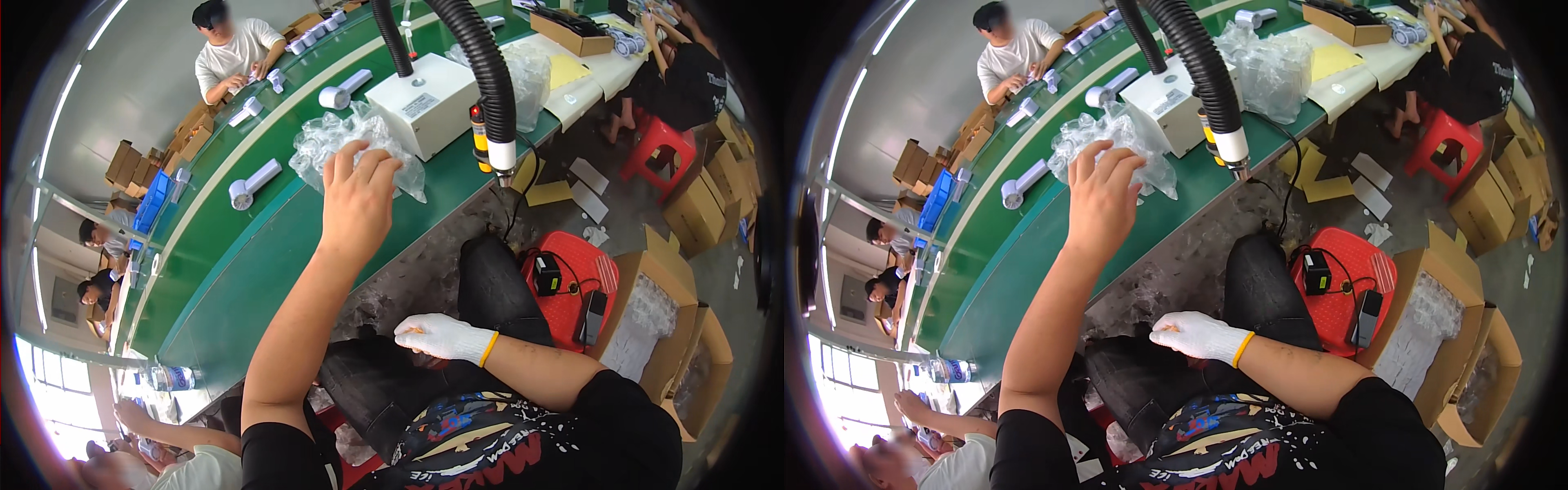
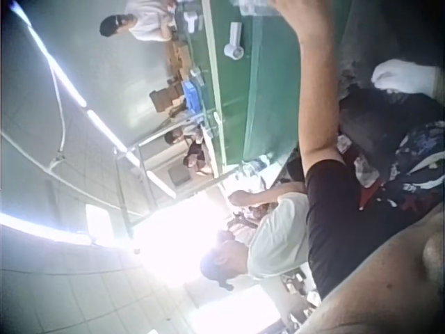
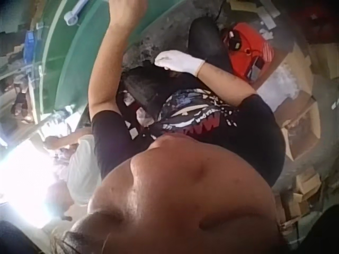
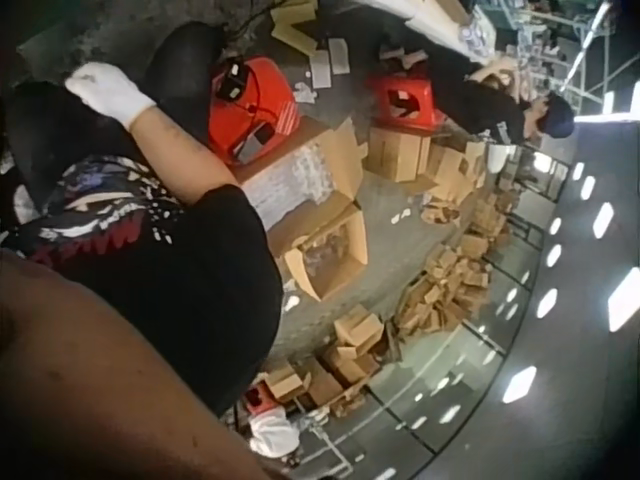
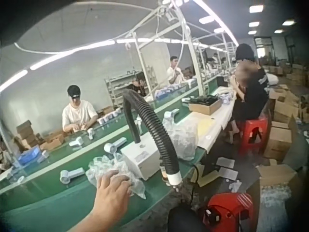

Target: Assembling electronic components by capping them and placing them into protective plastic sleeves on a production line.

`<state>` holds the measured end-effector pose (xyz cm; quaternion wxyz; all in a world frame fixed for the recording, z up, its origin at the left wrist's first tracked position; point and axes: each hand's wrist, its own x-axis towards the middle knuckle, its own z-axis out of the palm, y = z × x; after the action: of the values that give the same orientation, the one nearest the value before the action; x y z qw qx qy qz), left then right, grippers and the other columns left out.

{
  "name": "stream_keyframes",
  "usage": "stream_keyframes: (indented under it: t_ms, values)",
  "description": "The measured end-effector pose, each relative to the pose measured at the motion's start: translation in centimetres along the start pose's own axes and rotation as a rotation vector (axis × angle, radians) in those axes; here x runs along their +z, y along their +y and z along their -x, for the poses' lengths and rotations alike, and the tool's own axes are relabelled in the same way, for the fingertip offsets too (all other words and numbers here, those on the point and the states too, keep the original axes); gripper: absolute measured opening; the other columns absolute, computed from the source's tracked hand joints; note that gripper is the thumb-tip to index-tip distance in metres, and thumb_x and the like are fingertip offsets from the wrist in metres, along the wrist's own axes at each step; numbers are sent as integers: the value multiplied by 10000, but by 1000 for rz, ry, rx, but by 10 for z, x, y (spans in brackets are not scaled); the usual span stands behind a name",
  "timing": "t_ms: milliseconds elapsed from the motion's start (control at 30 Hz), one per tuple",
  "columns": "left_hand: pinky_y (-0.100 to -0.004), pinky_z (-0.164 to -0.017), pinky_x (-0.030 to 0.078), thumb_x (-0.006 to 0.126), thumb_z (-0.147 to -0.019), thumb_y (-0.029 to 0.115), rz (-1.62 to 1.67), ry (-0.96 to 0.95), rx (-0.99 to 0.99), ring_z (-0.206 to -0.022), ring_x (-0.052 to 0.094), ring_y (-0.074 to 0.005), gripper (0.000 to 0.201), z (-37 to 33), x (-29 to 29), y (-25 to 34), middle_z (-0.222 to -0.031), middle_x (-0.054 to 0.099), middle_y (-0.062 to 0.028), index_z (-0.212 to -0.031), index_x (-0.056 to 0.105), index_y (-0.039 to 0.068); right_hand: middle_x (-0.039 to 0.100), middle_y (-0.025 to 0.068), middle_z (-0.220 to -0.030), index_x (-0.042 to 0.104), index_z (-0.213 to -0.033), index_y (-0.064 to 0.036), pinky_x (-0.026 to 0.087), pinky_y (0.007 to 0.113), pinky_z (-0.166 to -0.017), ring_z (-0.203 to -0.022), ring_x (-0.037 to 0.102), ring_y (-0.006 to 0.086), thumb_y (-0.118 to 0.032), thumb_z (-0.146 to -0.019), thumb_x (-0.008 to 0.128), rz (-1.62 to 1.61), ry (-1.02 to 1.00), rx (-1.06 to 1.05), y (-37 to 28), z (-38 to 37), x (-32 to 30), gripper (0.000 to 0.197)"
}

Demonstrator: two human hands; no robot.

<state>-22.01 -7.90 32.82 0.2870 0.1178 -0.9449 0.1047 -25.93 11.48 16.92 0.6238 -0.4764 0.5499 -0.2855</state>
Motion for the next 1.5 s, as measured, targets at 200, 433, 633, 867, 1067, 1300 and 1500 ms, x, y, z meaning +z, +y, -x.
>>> stream_keyframes:
  t_ms: [200, 433, 633, 867, 1067, 1300, 1500]
  values:
    - [-529, -1065, 408, 809, -739, 46, 14, 102, -57, -1329, 495, -381, 207, 16, -33, 28, -1282, 628, -112, -913, 700, 70, 710, 65, -978, 689, -1200, -53, 540, 324, -776, -888, 669, 168, -419, -1013, 610, -94, 52, -46, 14, -11, 14, 419]
    - [-387, -907, 545, 832, -768, -9, 690, 119, -527, -1039, 694, -314, 273, 156, -66, 91, -1177, 701, -197, -895, 592, 18, 665, 59, -890, 680, -1132, -37, 562, 278, -691, -857, 661, 148, -404, -1038, 592, -807, 179, 24, 19, -19, -5, 389]
    - [-337, -942, 543, 841, -791, -31, 853, 351, -1122, -1049, 689, -227, 386, 238, -20, 143, -1162, 704, -168, -1084, 591, 1, 658, 106, -1080, 612, -1266, -29, 587, 306, -726, -925, 670, 186, -432, -1065, 546, -762, -207, 75, 8, -22, 8, 455]
    - [-332, -928, 545, 830, -802, -2, 981, 174, -1240, -1030, 699, -213, 448, 273, 28, 141, -1155, 722, -120, -1202, 628, 3, 576, 175, -1364, 549, -1375, -18, 550, 400, -968, -1207, 615, 247, -393, -1005, 656, -495, -88, -254, 12, -24, 27, 538]
    - [-372, -910, 554, 824, -867, 177, 1022, -341, -1010, -1052, 694, -216, 412, 285, 52, 136, -1166, 725, -105, -1207, 660, 11, 601, 140, -1362, 546, -1405, -57, 506, 428, -1042, -1281, 579, 230, -274, -886, 782, 532, 203, -458, -14, 0, 19, 610]
    - [-378, -915, 558, 828, -876, 244, 1111, -880, -959, -1073, 690, -222, 480, 288, 108, 108, -1187, 722, -114, -1262, 646, 24, 643, 115, -1284, 572, -1311, -76, 542, 408, -998, -1203, 648, 264, -248, -940, 743, 241, 380, -690, -18, 19, -17, 443]
    - [-368, -1001, 527, 794, -891, 412, 820, -902, -1127, -1144, 681, -254, 720, 385, 190, 57, -1286, 695, -183, -1458, 541, 48, 669, 76, -1129, 581, -1267, -90, 571, 349, -876, -1048, 679, 192, -141, -973, 717, -1014, 415, -420, -5, 52, -111, 328]
